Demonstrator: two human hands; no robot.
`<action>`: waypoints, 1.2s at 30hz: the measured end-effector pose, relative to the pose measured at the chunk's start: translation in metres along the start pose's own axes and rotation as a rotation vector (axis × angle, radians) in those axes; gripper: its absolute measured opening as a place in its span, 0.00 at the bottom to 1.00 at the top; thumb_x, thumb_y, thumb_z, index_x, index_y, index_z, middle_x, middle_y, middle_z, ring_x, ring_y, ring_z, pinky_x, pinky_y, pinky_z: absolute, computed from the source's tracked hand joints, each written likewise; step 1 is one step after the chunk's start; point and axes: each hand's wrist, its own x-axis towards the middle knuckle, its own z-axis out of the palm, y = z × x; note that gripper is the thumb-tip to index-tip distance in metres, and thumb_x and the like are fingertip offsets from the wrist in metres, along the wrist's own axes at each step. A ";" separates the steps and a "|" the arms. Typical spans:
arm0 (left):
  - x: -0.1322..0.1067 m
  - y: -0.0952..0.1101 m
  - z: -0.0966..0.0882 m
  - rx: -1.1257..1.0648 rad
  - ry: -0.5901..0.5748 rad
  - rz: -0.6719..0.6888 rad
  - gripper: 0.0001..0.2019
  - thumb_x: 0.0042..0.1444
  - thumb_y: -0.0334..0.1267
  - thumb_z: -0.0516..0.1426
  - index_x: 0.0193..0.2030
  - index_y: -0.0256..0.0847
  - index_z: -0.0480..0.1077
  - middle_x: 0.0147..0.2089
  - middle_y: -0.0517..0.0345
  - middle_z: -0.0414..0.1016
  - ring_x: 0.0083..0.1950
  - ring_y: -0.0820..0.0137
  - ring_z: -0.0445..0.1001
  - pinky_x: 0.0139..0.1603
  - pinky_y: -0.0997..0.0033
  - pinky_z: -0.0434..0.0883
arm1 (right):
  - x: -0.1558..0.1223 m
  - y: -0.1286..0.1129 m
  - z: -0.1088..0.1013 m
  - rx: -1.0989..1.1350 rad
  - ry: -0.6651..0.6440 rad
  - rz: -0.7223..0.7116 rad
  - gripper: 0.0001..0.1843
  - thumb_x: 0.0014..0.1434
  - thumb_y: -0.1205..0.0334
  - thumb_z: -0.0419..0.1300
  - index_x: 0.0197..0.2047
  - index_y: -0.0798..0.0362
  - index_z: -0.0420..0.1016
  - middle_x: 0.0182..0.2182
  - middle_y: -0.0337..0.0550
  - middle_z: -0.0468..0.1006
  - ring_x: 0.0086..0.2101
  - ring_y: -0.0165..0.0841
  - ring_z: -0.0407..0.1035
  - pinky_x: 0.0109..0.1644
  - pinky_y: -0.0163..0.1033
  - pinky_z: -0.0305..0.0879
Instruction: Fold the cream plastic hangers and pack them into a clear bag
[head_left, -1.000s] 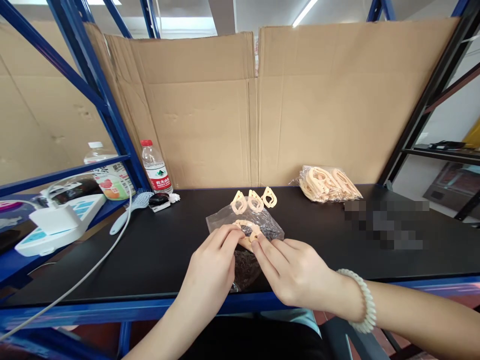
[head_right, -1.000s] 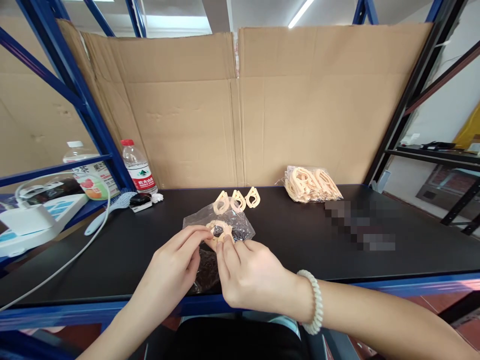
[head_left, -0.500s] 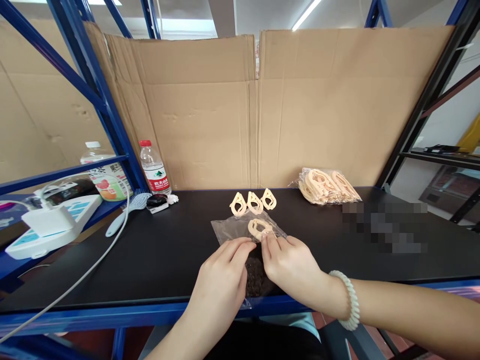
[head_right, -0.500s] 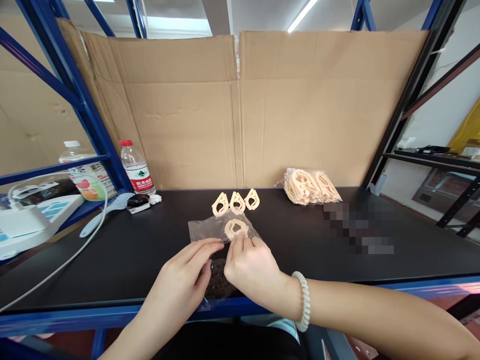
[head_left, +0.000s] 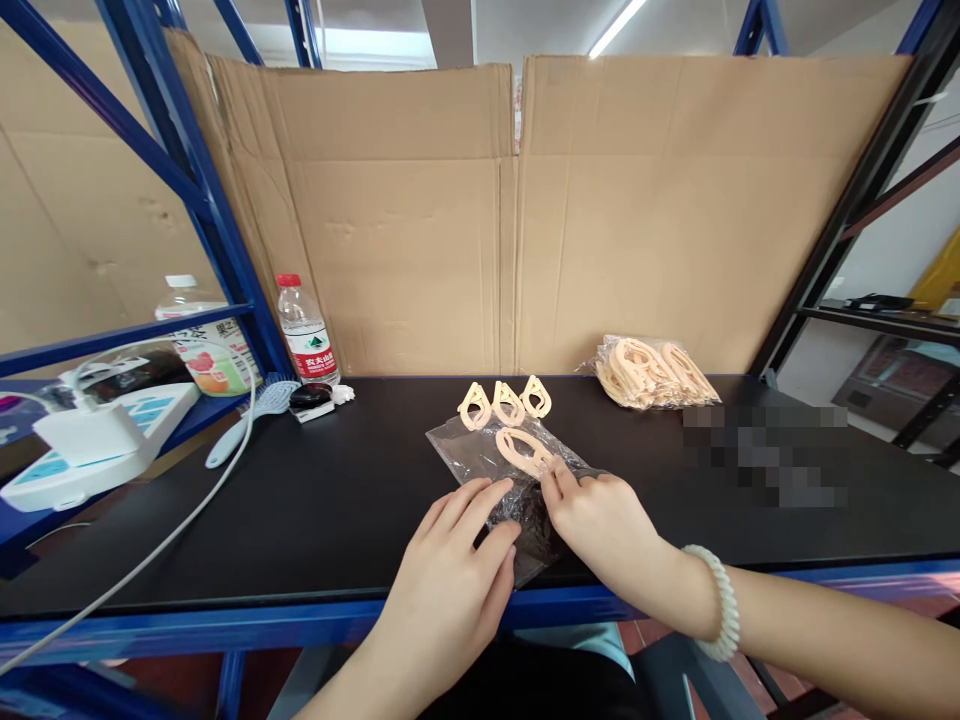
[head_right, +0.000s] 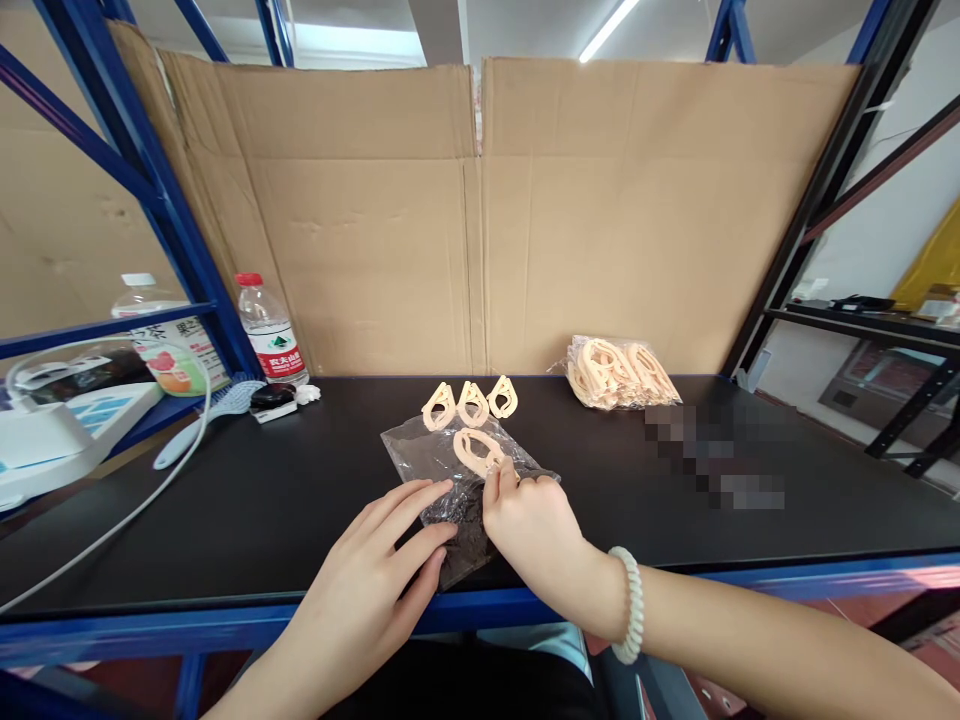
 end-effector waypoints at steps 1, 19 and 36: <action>0.000 0.000 -0.001 -0.002 -0.004 0.009 0.11 0.59 0.28 0.50 0.41 0.40 0.73 0.56 0.49 0.71 0.57 0.55 0.68 0.52 0.52 0.72 | 0.000 0.002 0.000 0.005 -0.004 -0.001 0.22 0.50 0.80 0.55 0.49 0.68 0.74 0.42 0.63 0.79 0.19 0.35 0.71 0.19 0.39 0.61; -0.005 -0.005 -0.008 -0.063 -0.057 0.004 0.09 0.60 0.29 0.50 0.38 0.41 0.72 0.51 0.50 0.74 0.50 0.61 0.73 0.50 0.58 0.73 | 0.014 0.064 0.033 0.846 -0.041 0.047 0.27 0.61 0.62 0.58 0.62 0.53 0.57 0.53 0.52 0.70 0.51 0.39 0.68 0.52 0.45 0.68; -0.013 -0.006 -0.017 -0.084 -0.075 0.058 0.10 0.61 0.30 0.51 0.43 0.42 0.73 0.52 0.51 0.74 0.50 0.62 0.73 0.50 0.61 0.72 | 0.024 0.040 0.021 0.525 -0.182 0.205 0.15 0.58 0.57 0.57 0.46 0.56 0.66 0.32 0.46 0.74 0.35 0.38 0.69 0.40 0.40 0.61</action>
